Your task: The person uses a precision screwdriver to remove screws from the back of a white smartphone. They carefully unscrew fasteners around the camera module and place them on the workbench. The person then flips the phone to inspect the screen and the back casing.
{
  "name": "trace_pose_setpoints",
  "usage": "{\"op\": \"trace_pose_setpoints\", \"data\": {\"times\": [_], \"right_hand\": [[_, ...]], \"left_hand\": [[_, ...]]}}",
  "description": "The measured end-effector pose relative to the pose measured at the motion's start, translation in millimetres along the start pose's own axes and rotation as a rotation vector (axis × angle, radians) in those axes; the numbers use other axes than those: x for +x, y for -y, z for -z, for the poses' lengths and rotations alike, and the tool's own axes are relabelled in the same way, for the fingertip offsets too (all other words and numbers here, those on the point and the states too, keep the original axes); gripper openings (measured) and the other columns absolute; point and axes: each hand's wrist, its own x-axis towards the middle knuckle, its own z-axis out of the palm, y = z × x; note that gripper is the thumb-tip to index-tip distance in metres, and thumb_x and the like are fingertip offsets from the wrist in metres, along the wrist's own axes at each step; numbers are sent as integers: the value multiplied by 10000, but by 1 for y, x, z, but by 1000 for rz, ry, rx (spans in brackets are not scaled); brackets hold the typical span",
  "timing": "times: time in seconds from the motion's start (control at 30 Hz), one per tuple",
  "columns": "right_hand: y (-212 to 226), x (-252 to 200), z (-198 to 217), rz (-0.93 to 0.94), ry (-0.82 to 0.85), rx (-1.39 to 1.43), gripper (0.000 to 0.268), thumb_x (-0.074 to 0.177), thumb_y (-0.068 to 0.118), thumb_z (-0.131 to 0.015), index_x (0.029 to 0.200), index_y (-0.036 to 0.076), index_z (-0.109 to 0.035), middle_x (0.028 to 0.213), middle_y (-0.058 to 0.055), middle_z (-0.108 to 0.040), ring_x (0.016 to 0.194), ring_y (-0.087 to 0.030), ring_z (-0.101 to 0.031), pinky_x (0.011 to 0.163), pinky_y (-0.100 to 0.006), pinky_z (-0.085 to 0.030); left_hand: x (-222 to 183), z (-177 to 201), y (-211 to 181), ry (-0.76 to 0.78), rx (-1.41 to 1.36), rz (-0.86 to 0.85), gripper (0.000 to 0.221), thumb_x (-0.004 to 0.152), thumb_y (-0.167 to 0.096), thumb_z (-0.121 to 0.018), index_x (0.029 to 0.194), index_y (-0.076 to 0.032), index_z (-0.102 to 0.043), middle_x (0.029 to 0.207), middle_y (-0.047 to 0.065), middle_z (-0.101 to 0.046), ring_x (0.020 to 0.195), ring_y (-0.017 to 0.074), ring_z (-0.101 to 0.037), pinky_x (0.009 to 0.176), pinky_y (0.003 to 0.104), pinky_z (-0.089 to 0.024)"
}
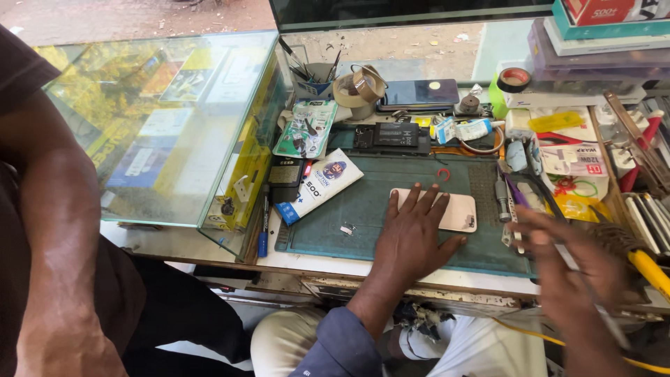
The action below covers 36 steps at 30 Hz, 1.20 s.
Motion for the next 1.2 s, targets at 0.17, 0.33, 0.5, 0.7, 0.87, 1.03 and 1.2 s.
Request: {"op": "trace_pose_setpoints", "data": {"times": [0.17, 0.33, 0.5, 0.7, 0.87, 1.03, 1.2], "right_hand": [[-22, 14, -17, -246, 24, 172, 380, 1020, 100, -584, 1388, 6, -586, 1346, -152, -678, 1072, -223, -718, 829, -332, -607], [-47, 11, -7, -271, -102, 423, 401, 989, 105, -605, 1380, 37, -547, 1392, -120, -651, 1051, -203, -727, 772, -311, -604], [-66, 3, 24, -567, 235, 453, 288, 1038, 95, -627, 1237, -101, -694, 1075, -348, -735, 732, -275, -661, 545, -363, -510], [-10, -5, 1, -146, -223, 154, 198, 1047, 156, -564, 1180, 17, -612, 1290, -133, -669, 899, -192, -722, 737, -302, -592], [-7, -4, 24, 39, 295, 54, 206, 1023, 220, -642, 1076, 26, -686, 1220, -153, -762, 979, -266, -771, 833, -384, -609], [-7, 10, 27, -47, -319, 199, 340, 1091, 229, -615, 1379, 59, -556, 1362, -205, -616, 1183, -277, -615, 994, -481, -544], [35, 20, 90, -449, 266, -168, 510, 983, 397, -467, 1295, 31, -636, 1418, -192, -682, 1201, -353, -731, 1029, -483, -495]], "left_hand": [[2, 1, 0, 21, -13, 12, 765, 871, -526, -699, 1449, -46, -553, 1543, 179, -508, 1494, 391, -383, 1230, 626, -188], [1, 1, 0, 13, -15, 3, 764, 877, -530, -692, 1452, -46, -551, 1545, 182, -502, 1498, 389, -381, 1231, 624, -186], [1, 0, 1, 41, 2, 17, 760, 880, -532, -680, 1452, -48, -553, 1558, 173, -498, 1506, 384, -375, 1227, 621, -184], [2, -3, 5, 28, -21, -17, 768, 907, -547, -657, 1464, -34, -531, 1576, 193, -460, 1518, 389, -326, 1226, 634, -142], [3, -3, 1, 28, 13, 13, 726, 893, -534, -654, 1426, -50, -560, 1546, 183, -472, 1512, 412, -295, 1200, 712, -64], [-1, 1, 0, -50, 12, 17, 709, 901, -549, -647, 1386, -35, -588, 1552, 198, -469, 1521, 421, -293, 1202, 722, -53], [-2, 8, -4, -50, 12, 8, 698, 931, -575, -608, 1363, -26, -609, 1550, 186, -476, 1526, 405, -300, 1196, 751, -20]]}}
